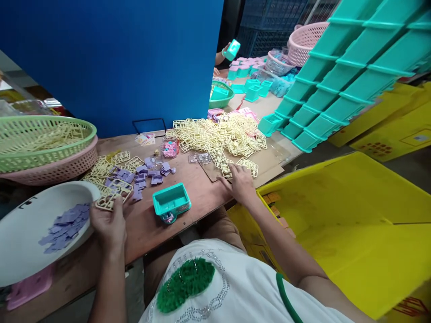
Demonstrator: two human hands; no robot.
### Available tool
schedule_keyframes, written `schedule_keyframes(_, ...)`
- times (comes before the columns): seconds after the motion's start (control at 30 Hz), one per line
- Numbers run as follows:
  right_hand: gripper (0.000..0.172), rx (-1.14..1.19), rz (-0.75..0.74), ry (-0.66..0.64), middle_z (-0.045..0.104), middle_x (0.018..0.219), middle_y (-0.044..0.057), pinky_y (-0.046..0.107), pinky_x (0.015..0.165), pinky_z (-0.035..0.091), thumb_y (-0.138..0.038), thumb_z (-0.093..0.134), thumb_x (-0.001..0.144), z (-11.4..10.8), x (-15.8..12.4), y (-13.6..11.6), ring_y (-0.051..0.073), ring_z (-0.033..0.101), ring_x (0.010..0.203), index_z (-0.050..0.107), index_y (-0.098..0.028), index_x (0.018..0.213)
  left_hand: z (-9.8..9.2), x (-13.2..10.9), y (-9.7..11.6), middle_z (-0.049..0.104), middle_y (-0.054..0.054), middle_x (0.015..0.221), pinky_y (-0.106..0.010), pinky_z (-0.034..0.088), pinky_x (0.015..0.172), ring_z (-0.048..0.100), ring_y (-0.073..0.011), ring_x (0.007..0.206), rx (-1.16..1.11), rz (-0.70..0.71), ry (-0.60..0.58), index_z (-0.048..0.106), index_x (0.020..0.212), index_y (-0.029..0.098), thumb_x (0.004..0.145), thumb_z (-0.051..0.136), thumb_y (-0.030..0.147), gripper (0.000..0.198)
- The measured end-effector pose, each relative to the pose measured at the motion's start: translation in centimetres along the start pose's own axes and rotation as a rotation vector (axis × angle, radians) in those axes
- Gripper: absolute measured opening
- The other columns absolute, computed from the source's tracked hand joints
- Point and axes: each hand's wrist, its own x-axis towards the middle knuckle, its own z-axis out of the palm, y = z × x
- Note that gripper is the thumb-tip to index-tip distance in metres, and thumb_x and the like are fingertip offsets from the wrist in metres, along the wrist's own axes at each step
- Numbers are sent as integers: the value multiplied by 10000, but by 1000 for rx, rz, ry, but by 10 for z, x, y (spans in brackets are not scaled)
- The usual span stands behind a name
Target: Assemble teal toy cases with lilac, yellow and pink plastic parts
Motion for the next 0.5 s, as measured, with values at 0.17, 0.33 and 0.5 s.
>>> schedule_keyframes(0.17, 293, -166, 114, -190, 764, 1073, 248, 536, 1021, 457, -234, 532, 998, -1, 12, 17, 366, 687, 1025, 756, -72, 1095, 13, 5, 33, 789, 22, 972, -483, 700, 865, 801, -235, 860, -239, -168, -79, 621, 1115, 263, 694, 885, 291, 498)
schedule_keyframes(0.33, 323, 308, 177, 80, 753, 1035, 169, 413, 861, 553, -367, 527, 1010, -6, 24, 28, 282, 701, 940, 775, -160, 997, 23, -16, 63, 824, -78, 1127, -521, 671, 983, 801, -329, 1093, -402, -413, -251, 700, 1187, 222, 754, 850, 250, 459)
schedule_keyframes(0.5, 483, 1209, 359, -14, 741, 837, 27, 322, 651, 589, -611, 886, 713, -13, 32, 10, 147, 645, 621, 757, -206, 944, 43, -44, 80, 793, -171, 1256, -622, 599, 1074, 701, -406, 1297, -613, -692, -480, 687, 1280, 153, 930, 705, 305, 382)
